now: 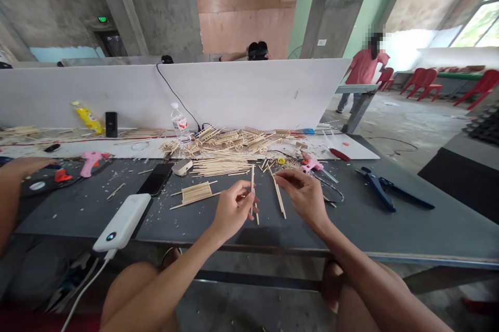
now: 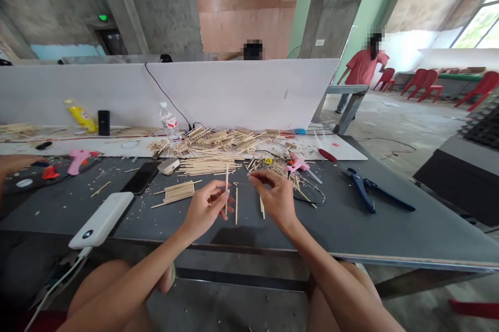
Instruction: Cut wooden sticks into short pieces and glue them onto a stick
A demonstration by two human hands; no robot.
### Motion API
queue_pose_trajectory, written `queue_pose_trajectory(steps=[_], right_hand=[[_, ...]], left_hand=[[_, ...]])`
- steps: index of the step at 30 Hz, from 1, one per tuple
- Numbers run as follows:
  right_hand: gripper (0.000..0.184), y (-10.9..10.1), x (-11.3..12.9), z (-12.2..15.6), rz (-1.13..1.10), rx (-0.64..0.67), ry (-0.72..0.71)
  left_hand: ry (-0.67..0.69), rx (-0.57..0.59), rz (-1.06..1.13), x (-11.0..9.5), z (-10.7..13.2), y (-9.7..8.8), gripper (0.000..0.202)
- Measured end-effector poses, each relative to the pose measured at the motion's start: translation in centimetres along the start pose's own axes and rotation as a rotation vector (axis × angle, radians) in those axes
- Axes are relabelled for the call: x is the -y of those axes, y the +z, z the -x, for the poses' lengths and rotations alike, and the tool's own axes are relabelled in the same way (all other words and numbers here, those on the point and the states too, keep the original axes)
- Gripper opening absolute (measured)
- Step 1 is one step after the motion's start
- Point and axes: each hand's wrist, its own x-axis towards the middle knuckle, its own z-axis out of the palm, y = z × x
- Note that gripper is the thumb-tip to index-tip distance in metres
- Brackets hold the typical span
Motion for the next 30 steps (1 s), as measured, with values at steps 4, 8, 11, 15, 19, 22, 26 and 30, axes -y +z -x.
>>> queue_pose_trajectory(steps=[4, 8, 11, 15, 19, 22, 26, 30], right_hand=[[0.013, 0.1, 1.5, 0.7, 0.008, -0.012, -0.110], [0.010, 0.4, 2.1, 1.1, 0.018, -0.004, -0.154], [0.010, 0.5, 2.3, 1.3, 0.023, -0.004, -0.176], [0.009, 0.6, 2.3, 1.4, 0.022, 0.003, -0.191], [0.008, 0.5, 2.3, 1.5, 0.029, 0.017, -0.202], [0.008, 0.5, 2.3, 1.5, 0.027, 0.022, -0.204], [0.009, 0.5, 2.3, 1.5, 0.025, 0.027, -0.182], [0.009, 0.5, 2.3, 1.5, 0.009, 0.031, -0.170]], left_hand=[[0.005, 0.024, 0.000, -0.1, 0.2, 0.6, 0.030], [-0.014, 0.029, 0.023, -0.3, 0.3, 0.9, 0.030], [-0.004, 0.048, 0.012, -0.3, 0.5, 1.0, 0.028], [0.023, 0.088, -0.024, -0.4, 0.7, 1.0, 0.027], [0.031, 0.106, -0.028, -0.5, 0.7, 1.0, 0.027], [0.035, 0.107, -0.030, -0.4, 0.7, 1.0, 0.025], [0.039, 0.113, -0.043, -0.3, 0.7, 1.0, 0.024], [0.041, 0.114, -0.050, -0.3, 0.7, 0.9, 0.023]])
